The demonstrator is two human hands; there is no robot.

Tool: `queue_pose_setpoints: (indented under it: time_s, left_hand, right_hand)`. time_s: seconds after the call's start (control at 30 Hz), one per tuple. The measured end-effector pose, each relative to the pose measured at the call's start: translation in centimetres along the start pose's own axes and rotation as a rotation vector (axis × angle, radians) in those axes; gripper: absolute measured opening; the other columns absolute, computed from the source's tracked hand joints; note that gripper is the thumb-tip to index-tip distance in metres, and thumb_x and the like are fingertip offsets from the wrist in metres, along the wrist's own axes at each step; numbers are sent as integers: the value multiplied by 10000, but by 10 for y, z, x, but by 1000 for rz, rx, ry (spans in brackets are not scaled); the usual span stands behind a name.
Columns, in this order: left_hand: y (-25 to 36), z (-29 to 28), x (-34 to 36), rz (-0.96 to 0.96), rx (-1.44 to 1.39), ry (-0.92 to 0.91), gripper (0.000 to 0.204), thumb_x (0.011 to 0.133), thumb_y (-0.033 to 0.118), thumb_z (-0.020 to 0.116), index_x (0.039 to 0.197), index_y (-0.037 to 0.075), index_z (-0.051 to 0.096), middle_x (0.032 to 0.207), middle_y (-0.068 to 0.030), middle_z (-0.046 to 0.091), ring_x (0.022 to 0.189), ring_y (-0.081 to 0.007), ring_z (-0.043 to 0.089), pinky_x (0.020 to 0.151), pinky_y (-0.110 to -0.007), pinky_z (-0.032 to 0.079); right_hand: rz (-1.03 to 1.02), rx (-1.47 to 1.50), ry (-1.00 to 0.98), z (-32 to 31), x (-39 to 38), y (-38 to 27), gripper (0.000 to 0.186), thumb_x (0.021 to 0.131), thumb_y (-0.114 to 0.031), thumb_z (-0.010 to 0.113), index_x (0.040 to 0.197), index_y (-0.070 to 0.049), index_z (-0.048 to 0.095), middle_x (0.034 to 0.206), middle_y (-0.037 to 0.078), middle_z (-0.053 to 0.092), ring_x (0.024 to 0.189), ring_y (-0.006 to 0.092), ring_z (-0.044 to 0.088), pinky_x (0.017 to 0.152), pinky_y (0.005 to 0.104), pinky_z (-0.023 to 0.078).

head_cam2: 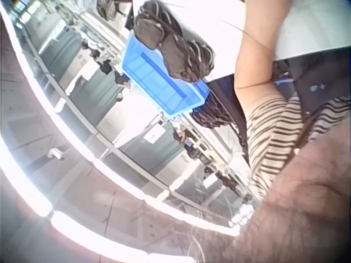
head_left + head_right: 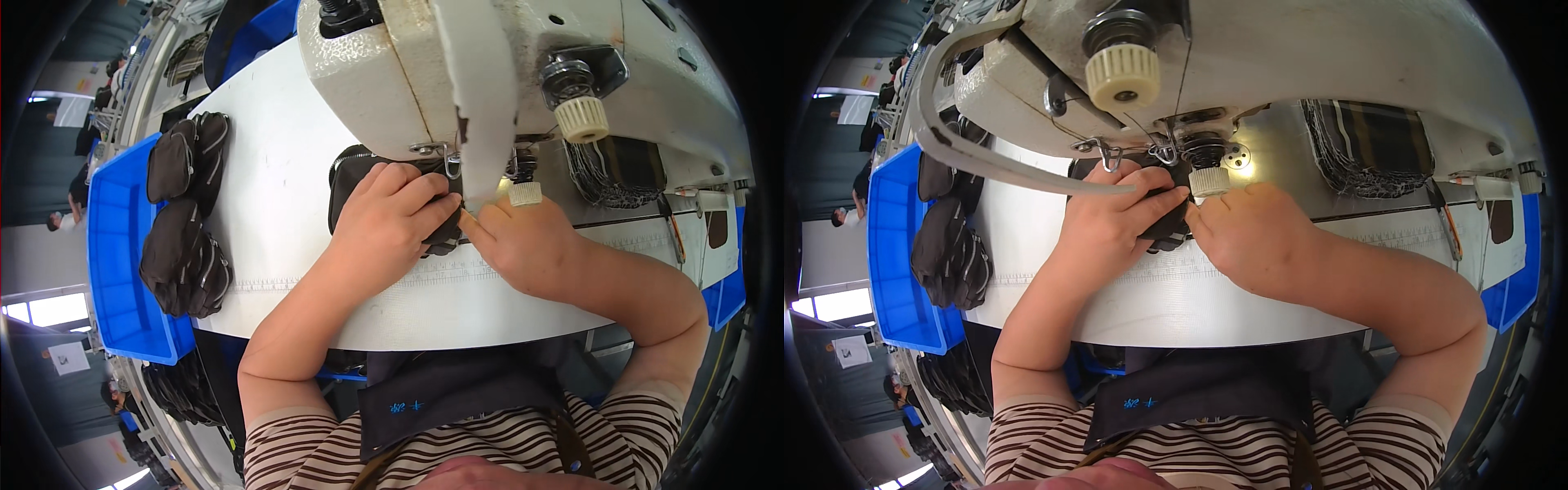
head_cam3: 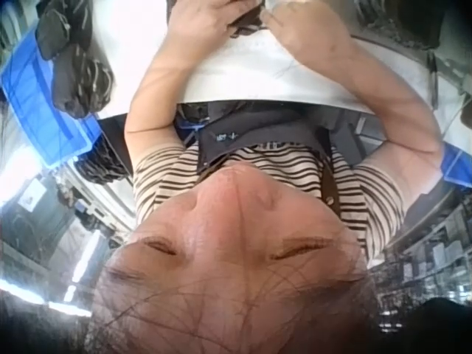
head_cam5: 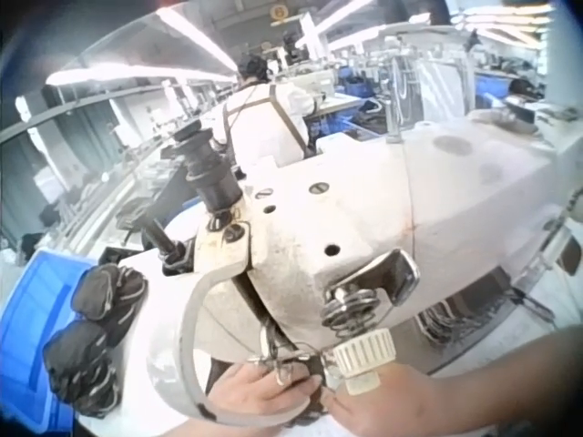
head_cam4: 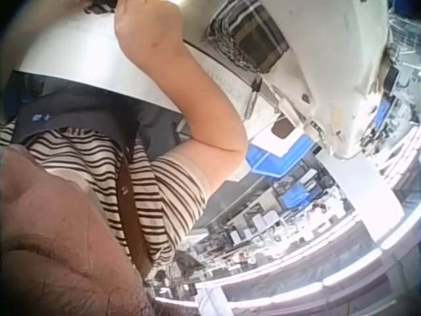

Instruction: Using an industrial sewing machine to stitch together small leather or fabric pouches.

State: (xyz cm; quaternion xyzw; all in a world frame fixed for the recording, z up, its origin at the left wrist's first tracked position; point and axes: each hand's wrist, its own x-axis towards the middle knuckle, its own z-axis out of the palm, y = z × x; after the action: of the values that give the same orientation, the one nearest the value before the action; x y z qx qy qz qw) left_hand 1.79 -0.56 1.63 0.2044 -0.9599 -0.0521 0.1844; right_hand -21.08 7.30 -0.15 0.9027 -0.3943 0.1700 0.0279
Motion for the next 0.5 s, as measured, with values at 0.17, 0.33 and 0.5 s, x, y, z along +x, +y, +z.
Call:
queue_pose_setpoints:
  time_s: [0.17,0.33,0.5]
  left_hand:
    - [3,1,1,-20,-10,-34,648,540,114,856,1179,83,755,1206,-12,668,1086,-247,601,967,-385,513]
    - [10,2,4,-56,-66,18,519,630,39,792,1147,73,760,1151,-33,701,1004,-276,669,855,-397,556]
    - [20,-6,3,-149,-137,-54,547,675,88,801,1218,49,744,1189,-50,698,1032,-293,663,868,-391,568]
  right_hand:
    - [-6,-17,-27,1,-1,0,230,833,-103,693,1044,-17,725,770,37,615,711,201,659,592,346,509]
    - [-27,-21,21,2,-2,-1,206,810,-108,700,996,-22,720,741,31,587,687,196,633,572,343,481]
    - [-76,-13,-20,0,-4,-3,211,768,-127,698,955,-28,702,731,27,561,666,186,601,552,335,441]
